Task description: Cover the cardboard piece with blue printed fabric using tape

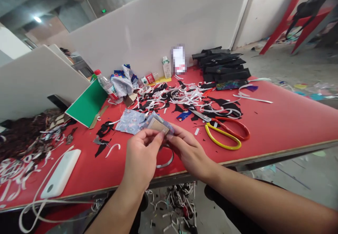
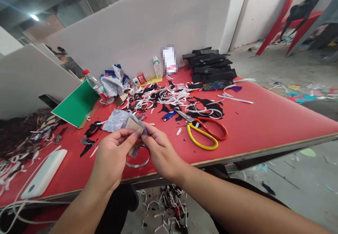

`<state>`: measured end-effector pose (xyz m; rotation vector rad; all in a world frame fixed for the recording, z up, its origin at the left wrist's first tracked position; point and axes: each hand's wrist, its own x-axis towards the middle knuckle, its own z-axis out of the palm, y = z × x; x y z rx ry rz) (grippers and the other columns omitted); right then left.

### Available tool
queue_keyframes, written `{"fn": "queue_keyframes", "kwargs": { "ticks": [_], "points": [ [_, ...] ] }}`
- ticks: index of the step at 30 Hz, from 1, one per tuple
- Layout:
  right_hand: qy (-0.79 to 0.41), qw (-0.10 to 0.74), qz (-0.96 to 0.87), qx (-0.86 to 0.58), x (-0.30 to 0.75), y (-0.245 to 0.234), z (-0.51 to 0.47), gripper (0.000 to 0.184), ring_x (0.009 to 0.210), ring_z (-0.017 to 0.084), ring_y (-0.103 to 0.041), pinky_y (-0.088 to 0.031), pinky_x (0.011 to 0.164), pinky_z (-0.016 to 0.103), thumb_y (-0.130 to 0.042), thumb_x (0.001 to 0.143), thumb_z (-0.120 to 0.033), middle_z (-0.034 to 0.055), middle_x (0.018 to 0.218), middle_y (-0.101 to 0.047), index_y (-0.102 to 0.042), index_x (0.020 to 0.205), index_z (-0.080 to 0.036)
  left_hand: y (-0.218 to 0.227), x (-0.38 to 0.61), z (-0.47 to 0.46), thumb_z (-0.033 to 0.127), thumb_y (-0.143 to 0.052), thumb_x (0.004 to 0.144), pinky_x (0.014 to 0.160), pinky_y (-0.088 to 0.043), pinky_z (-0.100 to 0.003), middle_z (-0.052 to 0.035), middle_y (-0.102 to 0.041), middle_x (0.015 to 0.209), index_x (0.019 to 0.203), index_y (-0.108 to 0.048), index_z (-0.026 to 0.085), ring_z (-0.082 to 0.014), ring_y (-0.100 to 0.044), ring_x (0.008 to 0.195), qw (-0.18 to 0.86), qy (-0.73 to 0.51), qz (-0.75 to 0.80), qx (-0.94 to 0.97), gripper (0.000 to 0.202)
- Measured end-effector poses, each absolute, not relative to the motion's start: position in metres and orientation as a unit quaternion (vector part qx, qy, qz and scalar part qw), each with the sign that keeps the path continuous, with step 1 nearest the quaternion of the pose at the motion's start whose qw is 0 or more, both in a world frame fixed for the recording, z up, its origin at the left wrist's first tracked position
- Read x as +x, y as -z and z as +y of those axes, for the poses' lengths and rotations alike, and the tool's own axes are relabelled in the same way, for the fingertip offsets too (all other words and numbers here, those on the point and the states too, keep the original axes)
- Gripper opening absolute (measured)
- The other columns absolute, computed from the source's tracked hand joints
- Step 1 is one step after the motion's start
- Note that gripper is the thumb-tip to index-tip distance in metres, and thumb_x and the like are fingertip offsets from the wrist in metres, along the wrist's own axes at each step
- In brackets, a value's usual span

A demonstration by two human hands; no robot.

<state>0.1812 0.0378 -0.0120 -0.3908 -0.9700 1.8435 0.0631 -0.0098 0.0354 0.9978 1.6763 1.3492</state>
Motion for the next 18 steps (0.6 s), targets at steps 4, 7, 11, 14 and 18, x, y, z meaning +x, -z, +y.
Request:
{"fn": "queue_keyframes", "kwargs": {
  "ticks": [4,7,11,14,18],
  "points": [
    [-0.741,0.496,-0.43,-0.143,0.1817,0.0118,0.0339,0.016,0.094,0.019,-0.07,-0.057,0.089,0.036,-0.063,0.091,-0.025,0.0025,0.099,-0.076,-0.075,0.102,-0.023,-0.038,0.0665,-0.0104,0.034,-0.082,0.081,0.066,-0.056,-0.022,-0.0053,-0.08,0.078,0.086,-0.076,0.014,-0.0153,-0.074,0.073,0.39,-0.541,0.646,0.371,0.021],
    [-0.733,0.497,-0.441,-0.142,0.1801,0.0131,0.033,0.019,0.095,0.019,-0.07,-0.056,0.089,0.035,-0.061,0.095,-0.024,0.003,0.105,-0.077,-0.075,0.107,-0.023,-0.041,0.0679,-0.0128,0.033,-0.083,0.079,0.065,-0.055,-0.021,-0.0056,-0.08,0.077,0.085,-0.075,0.014,-0.0146,-0.073,0.072,0.41,-0.555,0.635,0.347,0.021],
    [-0.728,0.495,-0.457,-0.127,0.1785,0.014,0.0309,0.023,0.101,0.018,-0.07,-0.056,0.094,0.036,-0.06,0.1,-0.026,0.0036,0.115,-0.076,-0.073,0.118,-0.025,-0.0433,0.0678,-0.0175,0.032,-0.083,0.079,0.064,-0.053,-0.02,-0.0045,-0.079,0.077,0.083,-0.075,0.015,-0.0138,-0.071,0.071,0.415,-0.555,0.633,0.344,0.019],
    [-0.719,0.495,-0.471,-0.125,0.1786,0.0128,0.0288,0.023,0.103,0.019,-0.07,-0.056,0.096,0.036,-0.061,0.102,-0.027,0.0031,0.116,-0.076,-0.073,0.121,-0.027,-0.0437,0.0683,-0.0193,0.03,-0.082,0.08,0.061,-0.051,-0.019,-0.002,-0.076,0.073,0.082,-0.075,0.015,-0.0111,-0.068,0.066,0.405,-0.552,0.638,0.352,0.017],
    [-0.703,0.489,-0.496,-0.145,0.1791,0.0116,0.027,0.023,0.096,0.019,-0.071,-0.058,0.093,0.037,-0.061,0.104,-0.035,0.0038,0.111,-0.078,-0.075,0.119,-0.025,-0.0423,0.0699,-0.0187,0.031,-0.082,0.081,0.062,-0.052,-0.018,-0.0019,-0.076,0.076,0.082,-0.075,0.016,-0.0107,-0.068,0.067,0.406,-0.567,0.63,0.342,0.016]
  ]
}}
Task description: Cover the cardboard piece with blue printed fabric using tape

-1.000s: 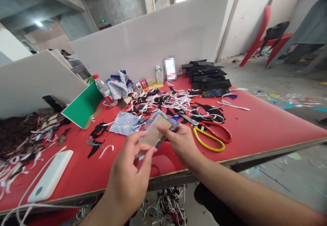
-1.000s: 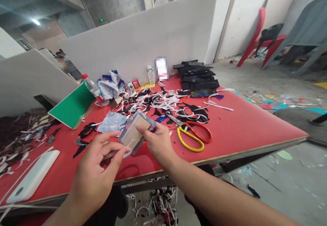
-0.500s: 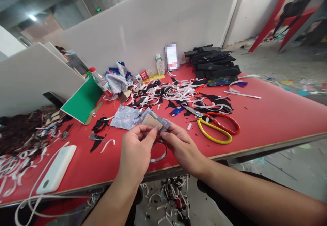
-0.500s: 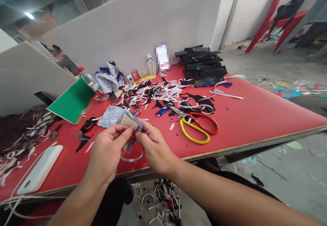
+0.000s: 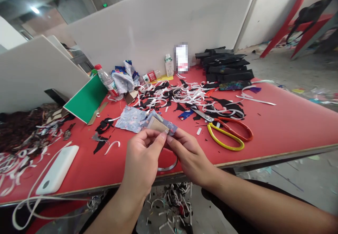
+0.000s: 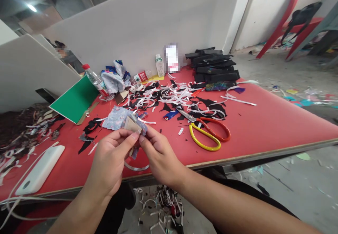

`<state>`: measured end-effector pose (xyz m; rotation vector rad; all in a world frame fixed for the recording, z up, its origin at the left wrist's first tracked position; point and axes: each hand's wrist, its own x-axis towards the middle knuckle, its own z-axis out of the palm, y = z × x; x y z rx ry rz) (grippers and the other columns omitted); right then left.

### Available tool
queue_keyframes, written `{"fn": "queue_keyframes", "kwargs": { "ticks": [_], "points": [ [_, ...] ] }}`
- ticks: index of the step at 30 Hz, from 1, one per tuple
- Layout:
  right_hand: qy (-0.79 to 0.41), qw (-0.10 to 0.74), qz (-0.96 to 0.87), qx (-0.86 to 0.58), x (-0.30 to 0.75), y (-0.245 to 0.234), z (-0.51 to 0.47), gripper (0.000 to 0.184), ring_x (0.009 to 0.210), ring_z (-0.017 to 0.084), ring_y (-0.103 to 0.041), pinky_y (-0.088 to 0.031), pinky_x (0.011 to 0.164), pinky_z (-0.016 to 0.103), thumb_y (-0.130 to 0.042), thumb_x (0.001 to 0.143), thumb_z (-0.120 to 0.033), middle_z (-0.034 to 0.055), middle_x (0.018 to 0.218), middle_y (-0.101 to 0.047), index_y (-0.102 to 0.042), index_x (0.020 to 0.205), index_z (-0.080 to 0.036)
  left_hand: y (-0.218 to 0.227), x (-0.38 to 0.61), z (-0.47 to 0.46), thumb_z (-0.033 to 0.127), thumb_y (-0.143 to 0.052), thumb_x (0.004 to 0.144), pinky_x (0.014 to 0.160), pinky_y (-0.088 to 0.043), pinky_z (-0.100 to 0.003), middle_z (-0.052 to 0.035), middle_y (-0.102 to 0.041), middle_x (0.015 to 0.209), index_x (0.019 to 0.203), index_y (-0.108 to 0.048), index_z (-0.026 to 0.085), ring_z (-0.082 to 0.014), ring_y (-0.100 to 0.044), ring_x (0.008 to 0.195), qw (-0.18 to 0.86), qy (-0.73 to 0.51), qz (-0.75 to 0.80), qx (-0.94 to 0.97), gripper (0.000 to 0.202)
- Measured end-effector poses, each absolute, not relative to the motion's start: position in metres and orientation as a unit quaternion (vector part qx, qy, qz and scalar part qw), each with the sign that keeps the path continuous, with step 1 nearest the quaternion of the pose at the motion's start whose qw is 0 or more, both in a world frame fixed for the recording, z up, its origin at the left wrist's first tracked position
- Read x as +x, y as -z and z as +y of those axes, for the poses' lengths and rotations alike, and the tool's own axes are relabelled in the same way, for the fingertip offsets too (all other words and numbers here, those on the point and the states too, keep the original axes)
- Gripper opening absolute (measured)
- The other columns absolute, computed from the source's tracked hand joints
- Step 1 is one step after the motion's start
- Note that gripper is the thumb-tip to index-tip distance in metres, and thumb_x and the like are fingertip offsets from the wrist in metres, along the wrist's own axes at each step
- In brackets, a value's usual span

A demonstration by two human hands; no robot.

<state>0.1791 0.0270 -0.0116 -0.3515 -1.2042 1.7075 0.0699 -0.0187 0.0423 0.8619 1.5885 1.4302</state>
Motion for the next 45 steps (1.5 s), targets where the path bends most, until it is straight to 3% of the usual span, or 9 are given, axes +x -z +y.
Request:
{"fn": "queue_keyframes", "kwargs": {
  "ticks": [7,17,23,29,35,39,43,45],
  "points": [
    [-0.696,0.491,-0.501,-0.154,0.179,0.011,0.027,0.028,0.119,0.024,-0.069,-0.054,0.108,0.043,-0.063,0.103,-0.042,0.0061,0.123,-0.077,-0.074,0.124,-0.026,-0.039,0.071,-0.018,0.029,-0.081,0.083,0.06,-0.051,-0.018,-0.0014,-0.075,0.072,0.08,-0.073,0.016,-0.0093,-0.064,0.063,0.417,-0.59,0.612,0.322,0.015],
    [-0.687,0.486,-0.51,-0.181,0.181,0.014,0.025,0.029,0.11,0.023,-0.071,-0.056,0.1,0.039,-0.061,0.104,-0.042,0.0061,0.116,-0.078,-0.076,0.121,-0.024,-0.035,0.074,-0.015,0.029,-0.084,0.081,0.059,-0.051,-0.017,0.0,-0.074,0.071,0.079,-0.074,0.016,-0.008,-0.063,0.06,0.425,-0.594,0.608,0.311,0.017],
    [-0.697,0.488,-0.489,-0.194,0.183,0.014,0.025,0.031,0.1,0.024,-0.071,-0.058,0.095,0.039,-0.064,0.101,-0.046,0.0056,0.101,-0.078,-0.079,0.114,-0.023,-0.034,0.075,-0.014,0.031,-0.083,0.083,0.064,-0.054,-0.021,-0.0034,-0.076,0.073,0.079,-0.074,0.016,-0.0138,-0.071,0.069,0.421,-0.582,0.614,0.326,0.018],
    [-0.694,0.499,-0.468,-0.224,0.182,0.011,0.027,0.035,0.072,0.018,-0.067,-0.059,0.071,0.032,-0.072,0.094,-0.053,0.0025,0.076,-0.072,-0.077,0.083,-0.019,-0.033,0.076,-0.017,0.032,-0.076,0.088,0.067,-0.054,-0.024,-0.0053,-0.078,0.076,0.084,-0.077,0.015,-0.0135,-0.067,0.066,0.407,-0.565,0.619,0.362,0.017],
    [-0.574,0.525,-0.531,-0.337,0.181,0.014,0.036,0.044,0.06,0.015,-0.056,-0.05,0.057,0.028,-0.065,0.094,-0.059,0.0002,0.063,-0.064,-0.067,0.073,-0.02,-0.031,0.081,-0.016,0.03,-0.074,0.089,0.075,-0.056,-0.027,-0.0077,-0.08,0.088,0.098,-0.075,0.015,-0.0163,-0.071,0.076,0.451,-0.545,0.61,0.356,0.018],
    [-0.518,0.527,-0.554,-0.384,0.184,0.015,0.042,0.04,0.055,0.013,-0.046,-0.038,0.05,0.026,-0.067,0.094,-0.051,-0.0021,0.059,-0.059,-0.061,0.068,-0.022,-0.034,0.087,-0.018,0.028,-0.074,0.089,0.082,-0.057,-0.03,-0.0101,-0.08,0.104,0.106,-0.073,0.017,-0.0222,-0.075,0.097,0.412,-0.519,0.643,0.384,0.02],
    [-0.481,0.543,-0.554,-0.408,0.189,0.012,0.051,0.038,0.055,0.014,-0.048,-0.039,0.051,0.028,-0.066,0.094,-0.051,-0.0015,0.059,-0.061,-0.061,0.069,-0.023,-0.033,0.085,-0.022,0.031,-0.07,0.093,0.067,-0.056,-0.031,-0.009,-0.079,0.104,0.113,-0.068,0.022,-0.0206,-0.073,0.075,0.339,-0.464,0.687,0.446,0.022],
    [-0.475,0.552,-0.549,-0.41,0.192,0.009,0.055,0.039,0.057,0.016,-0.053,-0.044,0.054,0.029,-0.063,0.095,-0.053,-0.0001,0.062,-0.064,-0.061,0.07,-0.023,-0.029,0.079,-0.026,0.026,-0.064,0.097,0.068,-0.055,-0.032,-0.0089,-0.078,0.107,0.118,-0.068,0.023,-0.0221,-0.075,0.08,0.245,-0.441,0.678,0.534,0.021]
  ]
}}
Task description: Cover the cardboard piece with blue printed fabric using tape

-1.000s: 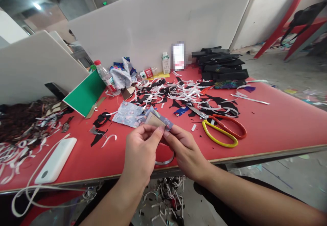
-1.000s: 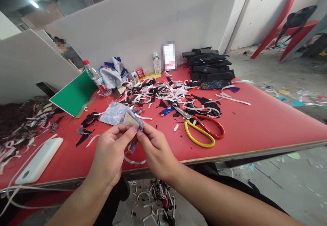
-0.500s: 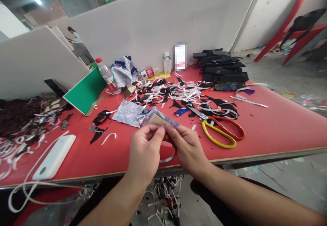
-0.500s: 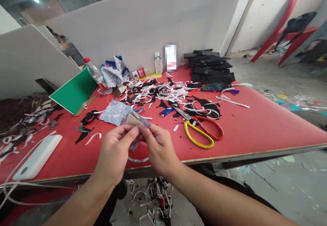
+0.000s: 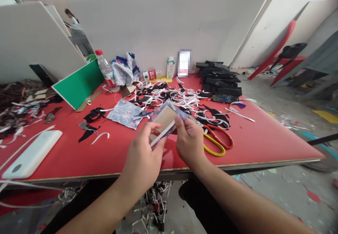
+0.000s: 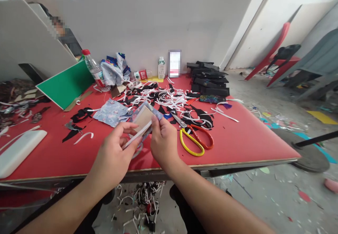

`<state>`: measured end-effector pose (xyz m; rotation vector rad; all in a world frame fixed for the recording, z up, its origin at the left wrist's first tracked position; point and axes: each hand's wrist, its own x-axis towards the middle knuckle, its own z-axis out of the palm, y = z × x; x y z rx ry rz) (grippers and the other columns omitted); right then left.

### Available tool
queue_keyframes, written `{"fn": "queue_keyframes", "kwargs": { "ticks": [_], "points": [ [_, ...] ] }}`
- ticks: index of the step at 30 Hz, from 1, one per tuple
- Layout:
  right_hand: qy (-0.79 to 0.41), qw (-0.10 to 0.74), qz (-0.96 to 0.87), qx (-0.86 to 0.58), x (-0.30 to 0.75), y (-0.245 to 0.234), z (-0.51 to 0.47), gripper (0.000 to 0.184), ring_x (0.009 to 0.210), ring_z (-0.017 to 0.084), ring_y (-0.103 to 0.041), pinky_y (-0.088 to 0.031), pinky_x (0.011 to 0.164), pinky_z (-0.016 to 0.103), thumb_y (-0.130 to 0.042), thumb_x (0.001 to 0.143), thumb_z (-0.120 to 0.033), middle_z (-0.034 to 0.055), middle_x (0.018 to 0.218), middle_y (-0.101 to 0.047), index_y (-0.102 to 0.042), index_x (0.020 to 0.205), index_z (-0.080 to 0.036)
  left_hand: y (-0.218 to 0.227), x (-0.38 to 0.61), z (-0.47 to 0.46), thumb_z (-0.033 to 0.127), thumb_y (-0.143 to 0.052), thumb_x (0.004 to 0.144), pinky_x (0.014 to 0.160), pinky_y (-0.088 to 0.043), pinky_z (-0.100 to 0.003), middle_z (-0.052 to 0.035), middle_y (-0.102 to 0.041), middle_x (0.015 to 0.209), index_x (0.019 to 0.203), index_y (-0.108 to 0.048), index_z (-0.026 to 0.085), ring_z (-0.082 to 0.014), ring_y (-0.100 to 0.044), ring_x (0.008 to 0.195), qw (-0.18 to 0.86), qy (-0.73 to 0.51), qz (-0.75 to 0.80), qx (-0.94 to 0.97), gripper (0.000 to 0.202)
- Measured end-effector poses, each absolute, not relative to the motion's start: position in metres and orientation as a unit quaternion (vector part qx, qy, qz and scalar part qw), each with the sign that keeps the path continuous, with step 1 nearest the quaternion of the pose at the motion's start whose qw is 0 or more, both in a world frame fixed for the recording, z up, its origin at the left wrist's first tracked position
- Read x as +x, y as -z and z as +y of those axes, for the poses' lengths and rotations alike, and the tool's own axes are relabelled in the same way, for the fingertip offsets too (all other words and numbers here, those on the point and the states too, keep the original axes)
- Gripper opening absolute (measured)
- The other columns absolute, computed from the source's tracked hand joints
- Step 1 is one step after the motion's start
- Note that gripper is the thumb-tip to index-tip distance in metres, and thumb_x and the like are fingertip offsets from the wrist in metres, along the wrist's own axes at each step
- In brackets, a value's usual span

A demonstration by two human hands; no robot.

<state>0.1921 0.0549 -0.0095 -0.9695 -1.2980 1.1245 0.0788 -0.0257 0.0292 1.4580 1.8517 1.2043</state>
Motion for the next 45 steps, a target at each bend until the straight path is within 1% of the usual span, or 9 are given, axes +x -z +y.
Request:
{"fn": "queue_keyframes", "kwargs": {
  "ticks": [2,5,9,12,20,30,35,41,45],
  "points": [
    [-0.475,0.554,-0.547,-0.41,0.194,0.007,0.057,0.042,0.057,0.016,-0.055,-0.047,0.054,0.029,-0.061,0.096,-0.055,0.0003,0.061,-0.064,-0.059,0.068,-0.024,-0.027,0.073,-0.03,0.019,-0.058,0.1,0.071,-0.053,-0.032,-0.009,-0.079,0.106,0.123,-0.072,0.023,-0.0242,-0.075,0.089,0.087,-0.392,0.647,0.648,0.027],
    [-0.479,0.558,-0.541,-0.409,0.194,0.003,0.057,0.043,0.056,0.016,-0.057,-0.049,0.052,0.028,-0.06,0.095,-0.055,-0.0002,0.058,-0.062,-0.058,0.066,-0.024,-0.028,0.07,-0.037,0.01,-0.052,0.101,0.058,-0.042,-0.034,-0.008,-0.078,0.087,0.126,-0.076,0.018,-0.024,-0.07,0.073,-0.139,-0.261,0.597,0.746,0.035],
    [-0.494,0.565,-0.523,-0.403,0.193,0.001,0.053,0.04,0.054,0.014,-0.056,-0.051,0.051,0.027,-0.064,0.092,-0.052,-0.0003,0.058,-0.063,-0.06,0.066,-0.023,-0.036,0.077,-0.039,0.009,-0.049,0.101,0.051,-0.03,-0.037,-0.0073,-0.073,0.074,0.115,-0.082,0.013,-0.0228,-0.059,0.056,-0.27,-0.158,0.58,0.752,0.036],
    [-0.523,0.556,-0.51,-0.396,0.194,0.0,0.053,0.038,0.054,0.015,-0.061,-0.055,0.055,0.029,-0.066,0.091,-0.053,0.0019,0.062,-0.069,-0.063,0.068,-0.022,-0.039,0.082,-0.036,0.011,-0.043,0.104,0.051,-0.026,-0.037,-0.0077,-0.069,0.069,0.107,-0.084,0.015,-0.0227,-0.057,0.055,-0.275,-0.142,0.588,0.747,0.041],
    [-0.562,0.543,-0.493,-0.383,0.194,0.005,0.054,0.037,0.07,0.023,-0.074,-0.063,0.064,0.035,-0.066,0.09,-0.055,0.0081,0.077,-0.079,-0.074,0.082,-0.02,-0.034,0.08,-0.032,0.015,-0.037,0.105,0.05,-0.02,-0.036,-0.0092,-0.069,0.072,0.107,-0.083,0.021,-0.0198,-0.055,0.055,-0.2,-0.107,0.629,0.744,0.047],
    [-0.579,0.541,-0.472,-0.387,0.192,0.007,0.053,0.034,0.068,0.022,-0.074,-0.063,0.063,0.036,-0.073,0.087,-0.053,0.0066,0.074,-0.078,-0.072,0.078,-0.019,-0.031,0.081,-0.032,0.008,-0.039,0.103,0.053,-0.017,-0.038,-0.0099,-0.069,0.072,0.104,-0.083,0.013,-0.0224,-0.056,0.055,-0.232,-0.117,0.6,0.757,0.044],
    [-0.636,0.517,-0.441,-0.364,0.195,0.011,0.056,0.035,0.075,0.024,-0.075,-0.065,0.066,0.038,-0.077,0.084,-0.054,0.0065,0.075,-0.077,-0.072,0.08,-0.019,-0.028,0.082,-0.031,0.008,-0.039,0.104,0.049,-0.022,-0.038,-0.009,-0.068,0.071,0.1,-0.082,0.012,-0.0228,-0.06,0.056,-0.232,-0.077,0.608,0.756,0.043],
    [-0.661,0.502,-0.439,-0.344,0.195,0.009,0.059,0.039,0.069,0.021,-0.075,-0.067,0.074,0.04,-0.095,0.061,-0.038,0.0026,0.077,-0.08,-0.075,0.088,-0.02,-0.024,0.077,-0.031,-0.002,-0.046,0.092,0.046,-0.038,-0.036,-0.0083,-0.07,0.079,0.113,-0.079,0.008,-0.0243,-0.066,0.06,-0.241,-0.076,0.582,0.773,0.04],
    [-0.646,0.527,-0.423,-0.355,0.196,0.01,0.063,0.033,0.068,0.02,-0.075,-0.068,0.078,0.041,-0.091,0.068,-0.037,0.0018,0.076,-0.08,-0.075,0.09,-0.019,-0.024,0.064,-0.034,0.0,-0.049,0.094,0.044,-0.043,-0.036,-0.0059,-0.068,0.077,0.122,-0.074,0.004,-0.0238,-0.065,0.058,-0.262,-0.126,0.54,0.79,0.037]
  ]
}}
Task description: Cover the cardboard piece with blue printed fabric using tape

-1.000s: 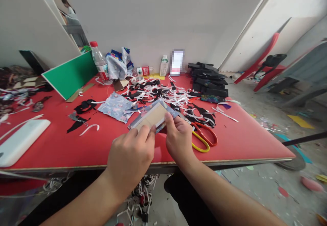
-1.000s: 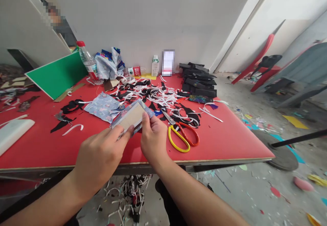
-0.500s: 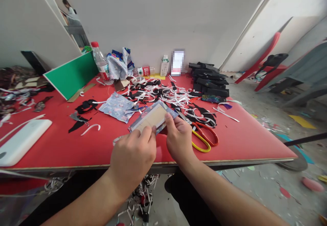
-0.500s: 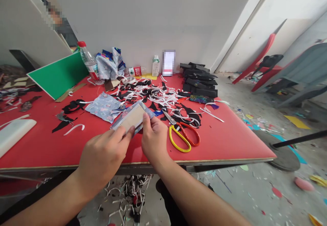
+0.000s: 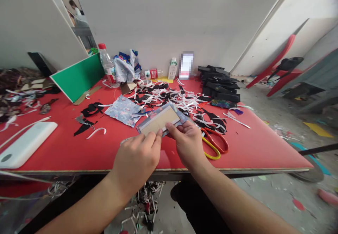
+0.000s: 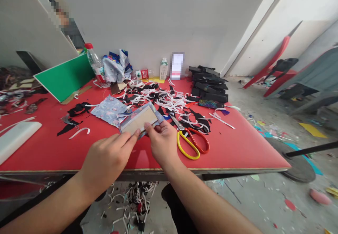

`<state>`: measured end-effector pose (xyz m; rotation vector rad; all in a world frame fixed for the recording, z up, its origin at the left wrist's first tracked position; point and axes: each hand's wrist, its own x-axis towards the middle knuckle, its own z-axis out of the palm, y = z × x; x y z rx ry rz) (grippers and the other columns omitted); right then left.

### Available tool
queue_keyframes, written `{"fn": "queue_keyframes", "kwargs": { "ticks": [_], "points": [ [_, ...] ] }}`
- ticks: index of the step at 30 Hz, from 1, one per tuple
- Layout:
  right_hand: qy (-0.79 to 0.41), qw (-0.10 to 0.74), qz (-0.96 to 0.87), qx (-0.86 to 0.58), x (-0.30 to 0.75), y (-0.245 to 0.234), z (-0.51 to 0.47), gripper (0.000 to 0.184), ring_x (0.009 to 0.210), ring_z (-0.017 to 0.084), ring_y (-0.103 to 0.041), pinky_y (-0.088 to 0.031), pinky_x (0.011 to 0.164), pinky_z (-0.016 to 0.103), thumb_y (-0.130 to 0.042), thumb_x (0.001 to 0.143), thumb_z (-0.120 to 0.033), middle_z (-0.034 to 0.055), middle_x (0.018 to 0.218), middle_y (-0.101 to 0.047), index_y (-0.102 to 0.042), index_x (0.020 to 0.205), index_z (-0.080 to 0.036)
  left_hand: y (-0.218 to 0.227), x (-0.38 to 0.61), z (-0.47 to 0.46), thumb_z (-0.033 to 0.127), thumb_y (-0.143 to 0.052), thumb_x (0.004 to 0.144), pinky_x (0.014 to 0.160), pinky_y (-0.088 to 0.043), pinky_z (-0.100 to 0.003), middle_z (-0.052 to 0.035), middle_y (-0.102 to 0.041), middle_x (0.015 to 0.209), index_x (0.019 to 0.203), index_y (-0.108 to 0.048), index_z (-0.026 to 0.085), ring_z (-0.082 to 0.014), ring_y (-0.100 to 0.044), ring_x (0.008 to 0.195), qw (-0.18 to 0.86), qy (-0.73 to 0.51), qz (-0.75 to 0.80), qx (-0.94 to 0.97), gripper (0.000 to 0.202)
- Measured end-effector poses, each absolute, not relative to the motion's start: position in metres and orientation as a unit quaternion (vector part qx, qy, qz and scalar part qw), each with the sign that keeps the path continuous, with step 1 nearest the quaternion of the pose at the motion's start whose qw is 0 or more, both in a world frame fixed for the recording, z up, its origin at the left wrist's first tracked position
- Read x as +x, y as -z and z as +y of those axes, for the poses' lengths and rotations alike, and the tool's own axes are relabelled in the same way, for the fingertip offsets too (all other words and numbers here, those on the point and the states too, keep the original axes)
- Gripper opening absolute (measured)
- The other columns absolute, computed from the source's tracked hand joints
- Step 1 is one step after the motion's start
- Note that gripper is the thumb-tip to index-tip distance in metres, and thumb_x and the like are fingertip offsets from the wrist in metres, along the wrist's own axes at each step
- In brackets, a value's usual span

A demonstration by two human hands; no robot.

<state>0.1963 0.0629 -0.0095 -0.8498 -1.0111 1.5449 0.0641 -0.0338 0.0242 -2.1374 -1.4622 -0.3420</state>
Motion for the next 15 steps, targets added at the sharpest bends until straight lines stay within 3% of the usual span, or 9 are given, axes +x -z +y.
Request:
{"fn": "queue_keyframes", "kwargs": {
  "ticks": [10,15],
  "points": [
    [-0.648,0.537,-0.408,-0.353,0.205,0.005,0.065,0.036,0.074,0.023,-0.079,-0.069,0.078,0.043,-0.091,0.07,-0.037,0.0044,0.085,-0.083,-0.076,0.096,-0.018,-0.016,0.037,-0.038,0.003,-0.046,0.101,0.043,-0.04,-0.033,0.0007,-0.063,0.065,0.128,-0.072,0.007,-0.0184,-0.062,0.051,0.199,0.19,-0.506,-0.817,0.038],
    [-0.668,0.54,-0.394,-0.328,0.203,0.002,0.061,0.036,0.073,0.021,-0.079,-0.069,0.076,0.041,-0.093,0.069,-0.036,0.0037,0.085,-0.083,-0.076,0.096,-0.019,-0.012,0.032,-0.039,0.01,-0.048,0.105,0.044,-0.041,-0.029,-0.0029,-0.075,0.075,0.128,-0.073,0.012,-0.0168,-0.07,0.056,0.122,0.227,-0.536,-0.804,0.035]
  ]
}}
